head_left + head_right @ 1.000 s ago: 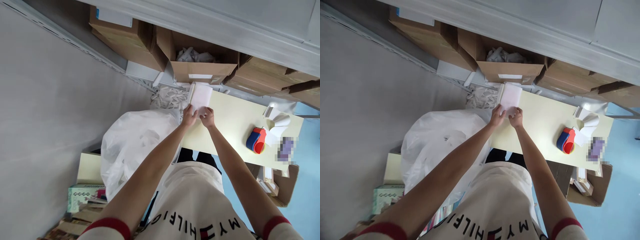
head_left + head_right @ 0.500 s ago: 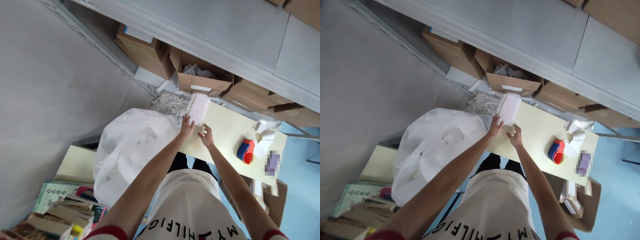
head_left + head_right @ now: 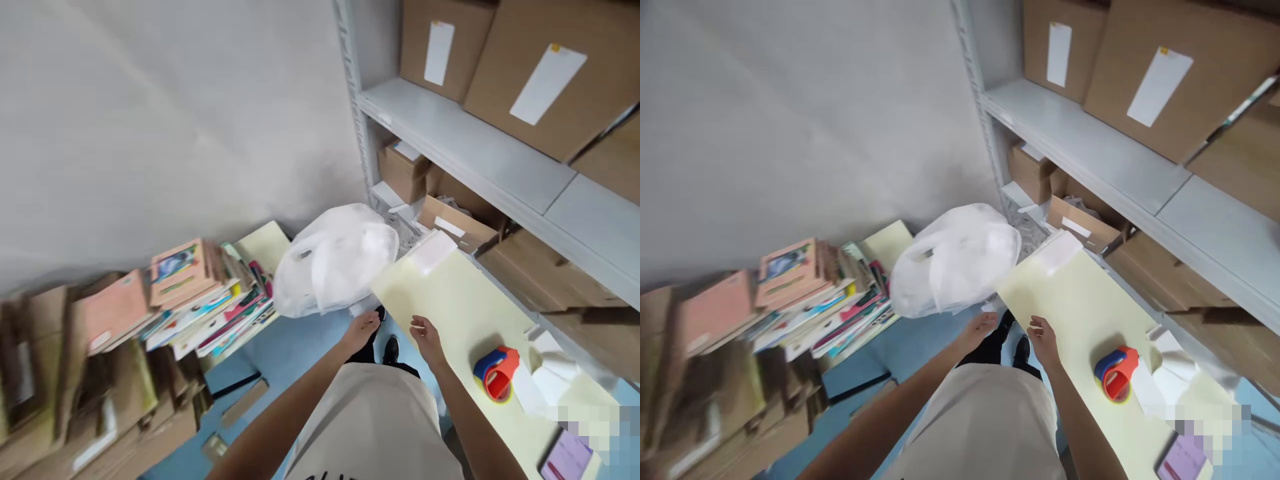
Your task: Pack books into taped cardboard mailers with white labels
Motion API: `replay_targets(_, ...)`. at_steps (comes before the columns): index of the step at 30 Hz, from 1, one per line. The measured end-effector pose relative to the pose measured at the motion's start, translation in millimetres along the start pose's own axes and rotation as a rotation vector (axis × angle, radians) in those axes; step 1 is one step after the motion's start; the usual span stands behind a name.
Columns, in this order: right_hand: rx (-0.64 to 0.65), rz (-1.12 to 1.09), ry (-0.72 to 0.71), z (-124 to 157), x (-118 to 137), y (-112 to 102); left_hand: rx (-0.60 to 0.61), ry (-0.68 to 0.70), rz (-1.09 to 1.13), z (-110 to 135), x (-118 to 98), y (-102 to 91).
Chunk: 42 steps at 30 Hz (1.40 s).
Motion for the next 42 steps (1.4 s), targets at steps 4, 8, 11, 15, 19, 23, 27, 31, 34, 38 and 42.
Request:
replay_targets(4,0.176,0.026,-0.089,6,19,32,-0.157,-0.005,0.076,40,1,-32.4)
replay_targets(8,0.404,0.040,-0.166,25,29,82,-0.321,0.073,0.117,77,0,-63.4)
replay_targets(11,0.562,0.074,-0.198,44,24,119,-0.417,0.097,0.112,105,8,-87.8)
replay_targets(15,0.746,0.154,-0.210,68,5,164,-0.504,0.098,0.105,149,36,-125.3)
replay_targets(19,0.806,0.188,-0.207,95,-12,214,-0.595,0.021,0.168,199,83,-171.7)
replay_targets(23,0.896,0.228,-0.197,134,-26,277,-0.687,-0.065,0.288,248,136,-224.7)
replay_targets(27,1.001,0.271,-0.231,178,-42,338,-0.770,-0.102,0.398,291,177,-276.1)
replay_targets(31,1.086,0.293,-0.234,213,-55,393,-0.858,-0.057,0.465,329,200,-319.3)
replay_targets(34,1.163,0.315,-0.203,233,-57,430,-0.909,-0.030,0.536,352,213,-342.5)
replay_targets(38,1.192,0.313,-0.197,248,-51,475,-1.015,-0.047,0.640,370,229,-362.0)
replay_targets(42,1.164,0.262,-0.170,255,-45,522,-1.101,0.014,0.765,376,228,-379.9)
Point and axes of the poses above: each hand's wrist, its own z-axis away from the middle knuckle, its own y-axis out of the palm, x = y × z, the point moved 4 cm from there along -z, towards the middle knuckle, and after that the axes turned 10 degrees about -z, right-handed, at the moved point
